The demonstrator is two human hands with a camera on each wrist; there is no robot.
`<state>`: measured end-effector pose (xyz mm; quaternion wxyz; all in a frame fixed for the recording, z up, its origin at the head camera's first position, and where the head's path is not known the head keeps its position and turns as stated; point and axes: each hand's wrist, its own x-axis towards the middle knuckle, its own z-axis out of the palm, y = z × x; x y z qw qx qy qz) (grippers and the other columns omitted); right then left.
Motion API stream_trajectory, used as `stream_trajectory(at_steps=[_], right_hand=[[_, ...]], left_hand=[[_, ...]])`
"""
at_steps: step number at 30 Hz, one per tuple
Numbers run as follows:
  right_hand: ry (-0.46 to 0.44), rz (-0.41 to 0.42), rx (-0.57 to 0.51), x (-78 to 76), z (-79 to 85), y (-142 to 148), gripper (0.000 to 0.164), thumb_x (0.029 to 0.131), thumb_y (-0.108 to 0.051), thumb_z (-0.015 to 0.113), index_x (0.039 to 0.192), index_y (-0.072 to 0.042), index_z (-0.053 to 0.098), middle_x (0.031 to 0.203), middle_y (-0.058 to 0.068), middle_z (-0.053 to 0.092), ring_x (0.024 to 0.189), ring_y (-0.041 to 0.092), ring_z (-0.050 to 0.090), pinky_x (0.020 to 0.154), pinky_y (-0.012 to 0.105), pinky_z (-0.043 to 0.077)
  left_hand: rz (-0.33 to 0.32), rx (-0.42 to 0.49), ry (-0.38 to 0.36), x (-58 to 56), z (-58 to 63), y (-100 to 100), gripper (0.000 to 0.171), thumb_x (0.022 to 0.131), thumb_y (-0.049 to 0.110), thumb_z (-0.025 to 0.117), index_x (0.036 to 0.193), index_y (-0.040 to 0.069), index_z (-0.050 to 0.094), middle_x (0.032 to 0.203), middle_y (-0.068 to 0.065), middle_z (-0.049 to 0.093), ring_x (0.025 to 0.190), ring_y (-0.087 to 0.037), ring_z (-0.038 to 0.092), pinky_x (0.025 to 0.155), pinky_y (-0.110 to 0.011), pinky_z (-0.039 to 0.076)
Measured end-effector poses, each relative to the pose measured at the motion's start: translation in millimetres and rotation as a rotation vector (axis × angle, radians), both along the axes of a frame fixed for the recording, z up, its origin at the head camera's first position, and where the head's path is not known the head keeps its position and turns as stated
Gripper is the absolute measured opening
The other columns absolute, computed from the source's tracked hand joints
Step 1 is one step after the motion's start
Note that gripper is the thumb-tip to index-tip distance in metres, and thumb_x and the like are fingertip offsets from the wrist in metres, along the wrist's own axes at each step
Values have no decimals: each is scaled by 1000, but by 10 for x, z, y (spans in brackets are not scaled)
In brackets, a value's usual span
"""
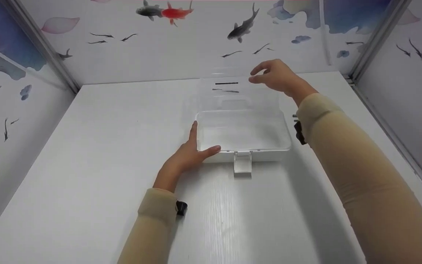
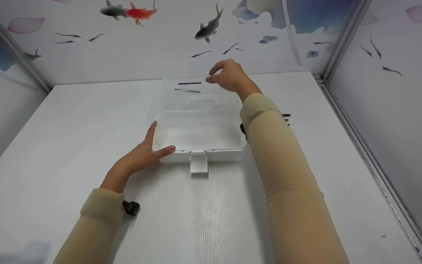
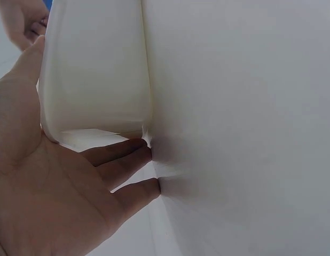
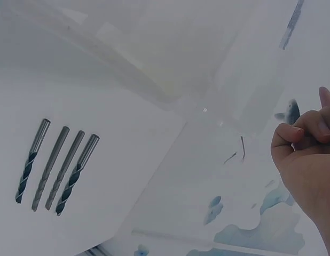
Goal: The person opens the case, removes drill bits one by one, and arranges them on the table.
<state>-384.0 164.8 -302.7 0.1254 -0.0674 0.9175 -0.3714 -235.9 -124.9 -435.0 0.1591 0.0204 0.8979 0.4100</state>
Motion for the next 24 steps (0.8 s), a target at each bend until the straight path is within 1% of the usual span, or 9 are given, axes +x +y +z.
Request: stream_trajectory(at_steps=[5,8,12,16,20,24], right_hand=[[4,-15,-7,-28,-42,-108,50,104,-40,70,148,-16,63,160,11,48,142,30,50,122,52,41],[6,-5,-8,-31,-73,-169,49,104,-40,70,146,-16,64,157,11,50,138,28,51,120,50,43],[13,8,-6,-25,-113,-226,46,104,-38,70,144,-16,66,151,12,52,131,27,52,115,48,46],[37,-3,4,-41,-140,-260,42,104,-36,70,141,-15,69,144,11,54,125,26,52,108,46,47],[65,4,40,-100,-175,-324,41,104,-36,70,139,-15,70,141,11,56,121,25,53,103,43,49],[108,21,117,-155,-220,-374,41,103,-36,70,138,-14,70,146,13,58,123,28,56,105,48,50]], left_hand=[[1,-5,0,5,1,0,127,90,71,72,170,30,-17,176,-20,24,161,-39,34,129,-57,31],[2,-3,4,4,0,13,127,91,70,72,171,29,-17,176,-21,25,160,-39,34,129,-57,31],[-7,-7,6,-9,2,22,127,90,71,72,170,30,-17,176,-22,25,160,-39,34,129,-57,31],[-10,-11,8,-20,6,22,128,89,73,71,170,30,-17,175,-23,26,160,-40,35,129,-57,31],[3,-11,10,-15,7,13,127,90,71,72,171,29,-16,174,-24,28,158,-39,38,129,-56,32],[11,-11,6,-9,3,18,126,91,69,73,171,30,-16,175,-22,27,159,-39,38,128,-57,32]])
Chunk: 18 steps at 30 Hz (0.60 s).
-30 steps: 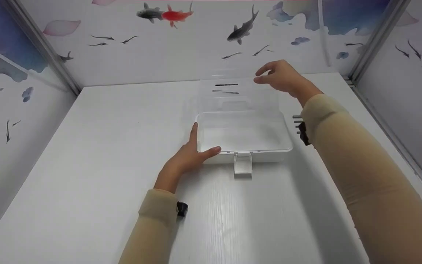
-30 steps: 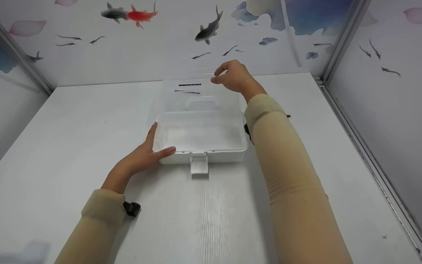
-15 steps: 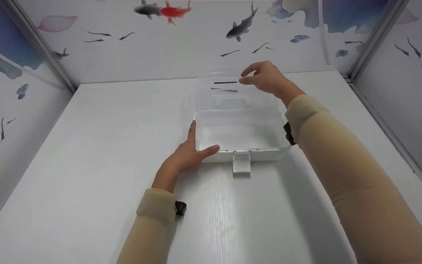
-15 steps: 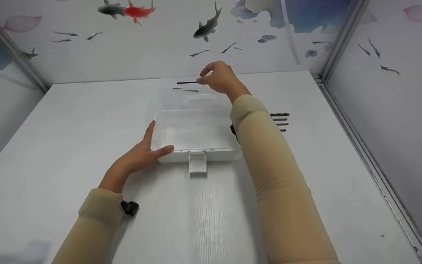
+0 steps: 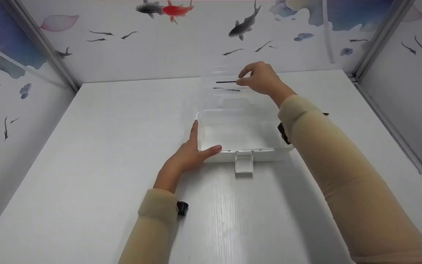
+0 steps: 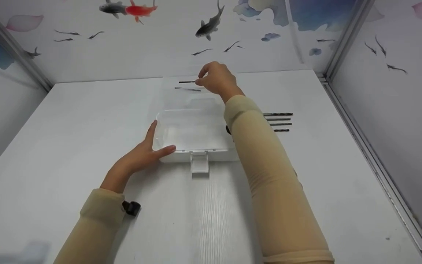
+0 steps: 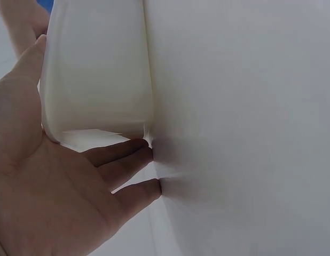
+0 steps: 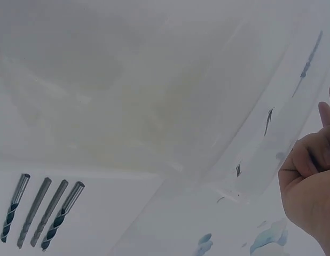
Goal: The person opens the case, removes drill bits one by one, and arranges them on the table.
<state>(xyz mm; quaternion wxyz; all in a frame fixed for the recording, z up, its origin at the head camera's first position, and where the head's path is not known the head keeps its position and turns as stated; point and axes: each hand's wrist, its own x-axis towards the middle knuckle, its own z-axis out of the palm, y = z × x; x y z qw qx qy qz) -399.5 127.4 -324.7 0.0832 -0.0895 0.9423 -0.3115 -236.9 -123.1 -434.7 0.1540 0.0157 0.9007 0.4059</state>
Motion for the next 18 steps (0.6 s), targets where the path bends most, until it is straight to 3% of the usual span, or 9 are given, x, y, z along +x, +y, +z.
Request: stream_trajectory(at_steps=[7,14,18], right_hand=[[35,29,155,-97,-5,-61,44,99,-41,76,132,-13,73,161,11,53,146,35,51,116,57,46],[186,156,357,-171,14,-198,33,100,-37,76,121,-11,78,140,14,69,129,37,61,109,59,50],[207,182,379,-182,-31,-190,30,101,-33,76,121,-11,80,137,14,71,128,37,62,107,58,51]], left_hand=[[-3,13,-1,2,-16,-17,125,91,69,73,171,30,-16,175,-20,27,158,-37,39,128,-56,33],[11,29,15,1,-8,-22,125,91,65,75,171,30,-15,176,-19,26,159,-36,38,129,-56,32],[6,25,0,-2,0,-9,126,90,67,74,171,30,-15,177,-19,25,160,-36,37,129,-57,32]])
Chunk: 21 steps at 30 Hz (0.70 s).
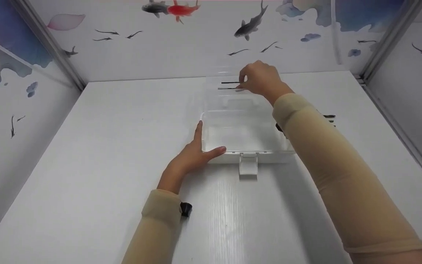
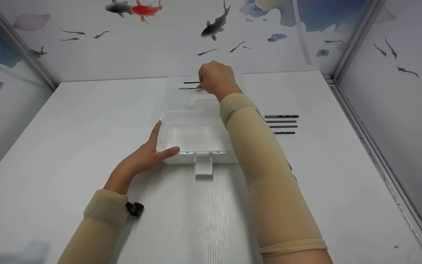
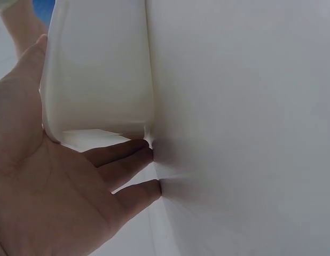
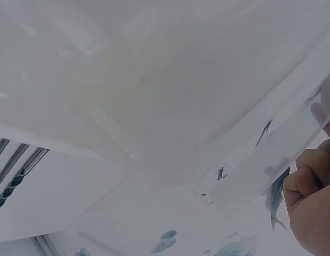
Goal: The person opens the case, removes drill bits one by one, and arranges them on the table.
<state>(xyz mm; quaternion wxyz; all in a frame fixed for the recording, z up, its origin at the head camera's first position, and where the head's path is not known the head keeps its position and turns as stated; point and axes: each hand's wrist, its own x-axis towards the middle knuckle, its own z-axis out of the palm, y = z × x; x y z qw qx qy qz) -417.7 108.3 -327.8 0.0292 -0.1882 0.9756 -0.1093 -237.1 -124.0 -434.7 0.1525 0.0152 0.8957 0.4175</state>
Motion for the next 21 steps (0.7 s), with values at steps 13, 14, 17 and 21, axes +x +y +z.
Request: stream_trajectory(at_steps=[13,14,17,21], right_hand=[[-166,-104,-92,-38,-69,19,26,106,-28,68,128,-19,80,151,8,65,143,33,57,112,55,50],[-167,-110,-102,-41,-79,24,26,106,-28,68,127,-20,80,152,7,64,143,32,57,111,55,51],[-144,-108,-122,-44,-107,38,25,107,-27,67,126,-20,81,150,8,65,137,32,60,107,55,52],[-85,-49,-154,-39,-149,79,26,107,-22,65,126,-13,79,142,12,69,130,32,63,107,55,51]], left_hand=[[3,-1,-5,11,-28,-11,126,91,67,74,171,31,-16,175,-20,29,159,-37,38,128,-56,33],[3,-3,-6,8,-30,-10,126,91,68,74,171,31,-15,175,-20,29,159,-37,38,128,-56,33],[6,-10,-3,-3,-36,-3,126,90,71,73,171,31,-15,175,-20,30,159,-37,38,128,-56,33],[8,-12,1,-10,-38,6,126,89,71,73,171,32,-14,174,-21,30,158,-37,39,128,-56,33]])
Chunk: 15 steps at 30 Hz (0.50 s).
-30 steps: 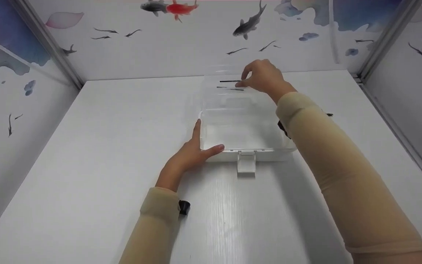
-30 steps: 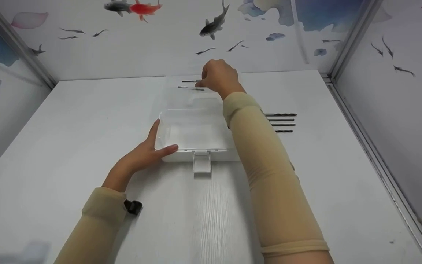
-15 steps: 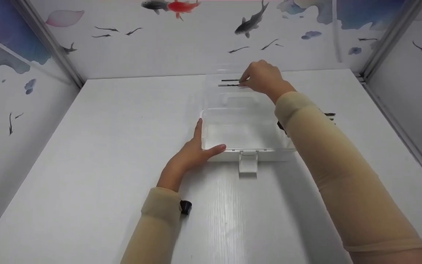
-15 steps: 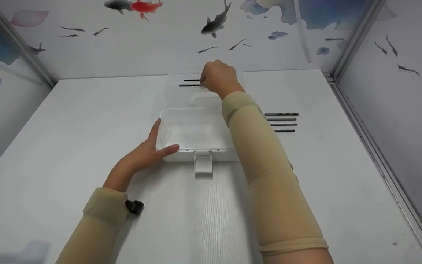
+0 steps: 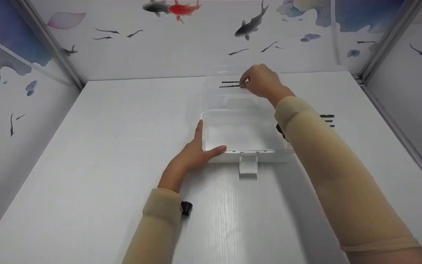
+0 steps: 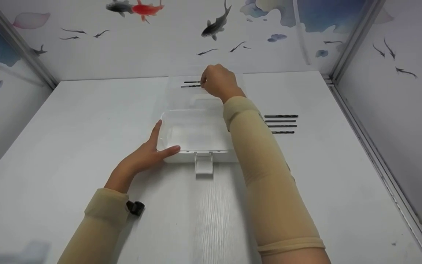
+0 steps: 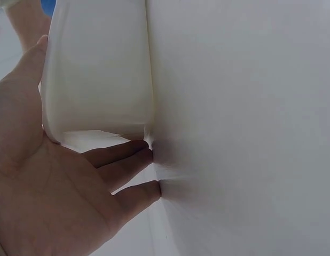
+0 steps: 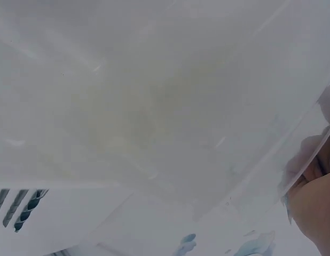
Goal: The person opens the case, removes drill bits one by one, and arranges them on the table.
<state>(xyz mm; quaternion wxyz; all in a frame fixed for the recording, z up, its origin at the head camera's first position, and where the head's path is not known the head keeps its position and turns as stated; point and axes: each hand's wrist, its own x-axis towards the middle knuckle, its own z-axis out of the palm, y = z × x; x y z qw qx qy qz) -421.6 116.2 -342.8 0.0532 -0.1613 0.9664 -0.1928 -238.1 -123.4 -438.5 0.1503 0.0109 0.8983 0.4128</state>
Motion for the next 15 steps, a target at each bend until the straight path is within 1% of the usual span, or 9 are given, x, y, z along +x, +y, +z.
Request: stream_trajectory(at_steps=[5,8,11,13,15], right_hand=[[99,72,-18,25,-62,136,26,107,-18,62,125,-6,77,135,16,69,128,35,61,109,57,49],[123,86,-43,35,-53,208,26,106,-19,62,124,-6,77,135,17,69,129,35,60,111,56,48],[92,80,-108,35,-11,251,27,106,-20,62,124,-6,76,138,16,67,131,34,57,112,54,46],[56,73,-163,39,24,275,28,106,-22,62,124,-6,76,140,14,65,130,31,55,112,52,46],[19,63,-208,47,57,295,29,106,-24,63,125,-7,75,136,12,64,124,27,52,106,48,46]], left_hand=[[-12,2,-15,17,1,15,125,90,71,73,171,33,-14,175,-20,29,159,-37,37,129,-56,32],[-15,-2,-17,22,8,12,126,89,72,73,171,34,-15,176,-20,27,160,-37,37,129,-55,32],[-10,-3,-15,20,17,3,126,89,73,73,170,35,-15,176,-19,27,159,-37,37,129,-55,32],[-7,-5,-14,21,21,-3,126,89,72,73,170,35,-15,176,-19,27,160,-37,37,129,-55,32],[-5,-2,-17,24,22,-6,125,89,72,73,170,35,-15,176,-19,26,160,-37,36,129,-56,31]])
